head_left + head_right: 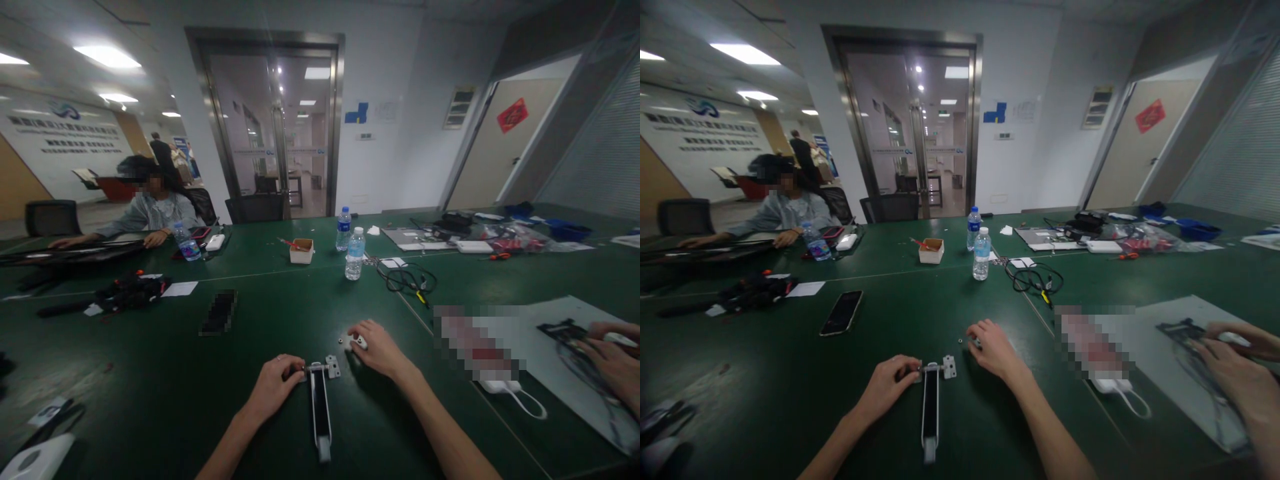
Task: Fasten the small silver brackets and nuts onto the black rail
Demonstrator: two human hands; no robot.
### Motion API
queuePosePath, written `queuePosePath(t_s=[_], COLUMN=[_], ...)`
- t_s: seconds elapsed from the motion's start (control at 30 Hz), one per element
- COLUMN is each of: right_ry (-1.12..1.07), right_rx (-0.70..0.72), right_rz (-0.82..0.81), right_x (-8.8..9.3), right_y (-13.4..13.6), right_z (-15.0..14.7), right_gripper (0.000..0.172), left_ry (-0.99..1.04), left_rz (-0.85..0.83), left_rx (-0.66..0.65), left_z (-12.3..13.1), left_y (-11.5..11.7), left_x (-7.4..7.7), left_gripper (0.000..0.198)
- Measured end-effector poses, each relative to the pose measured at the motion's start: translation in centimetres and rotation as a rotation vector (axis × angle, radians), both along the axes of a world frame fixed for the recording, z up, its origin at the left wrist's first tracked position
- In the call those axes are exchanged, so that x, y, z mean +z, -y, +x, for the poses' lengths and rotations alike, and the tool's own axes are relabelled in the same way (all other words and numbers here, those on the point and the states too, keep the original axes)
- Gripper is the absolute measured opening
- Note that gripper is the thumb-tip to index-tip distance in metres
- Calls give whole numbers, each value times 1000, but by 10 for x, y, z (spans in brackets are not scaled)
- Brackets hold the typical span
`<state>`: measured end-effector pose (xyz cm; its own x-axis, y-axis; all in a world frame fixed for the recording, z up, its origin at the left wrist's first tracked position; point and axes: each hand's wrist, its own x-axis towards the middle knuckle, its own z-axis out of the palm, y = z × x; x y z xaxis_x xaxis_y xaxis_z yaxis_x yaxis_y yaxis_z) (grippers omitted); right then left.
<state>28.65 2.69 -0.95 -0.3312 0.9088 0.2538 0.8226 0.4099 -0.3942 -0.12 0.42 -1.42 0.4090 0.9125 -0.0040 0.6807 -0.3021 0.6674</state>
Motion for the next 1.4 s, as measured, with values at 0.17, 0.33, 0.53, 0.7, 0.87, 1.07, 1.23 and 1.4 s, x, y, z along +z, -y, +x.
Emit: queuePosePath(t_s=[0.17, 0.33, 0.53, 0.7, 0.87, 1.07, 1.23, 1.4], right_ry=[67, 91, -56, -150, -200, -208, -209, -171], right_rx=[-87, -81, 24, 128, 203, 242, 248, 236], right_rz=[-70, -130, -175, -223, -237, -228, -207, -219], right_x=[-13, -14, -12, 3, 11, 4, 6, 10], right_y=[-6, -6, -4, 7, 17, 19, 20, 20], right_z=[20, 16, 7, -14, -32, -38, -39, -41], right_gripper=[18, 15, 10, 10, 10, 12, 12, 11], left_ry=[-4, -19, -52, -63, -64, -64, -70, -65], left_rz=[-6, 12, 5, 13, 22, 33, 39, 46], left_rx=[-3, -11, -35, -43, -47, -51, -43, -46], left_z=[-1, -1, 0, -1, -1, 0, 1, 1], left_y=[0, 0, 0, 0, 0, 1, 1, 1], left_x=[0, 1, 0, -1, -2, -1, -1, 0], left_gripper=[22, 20, 19, 18, 18, 17, 17, 15])
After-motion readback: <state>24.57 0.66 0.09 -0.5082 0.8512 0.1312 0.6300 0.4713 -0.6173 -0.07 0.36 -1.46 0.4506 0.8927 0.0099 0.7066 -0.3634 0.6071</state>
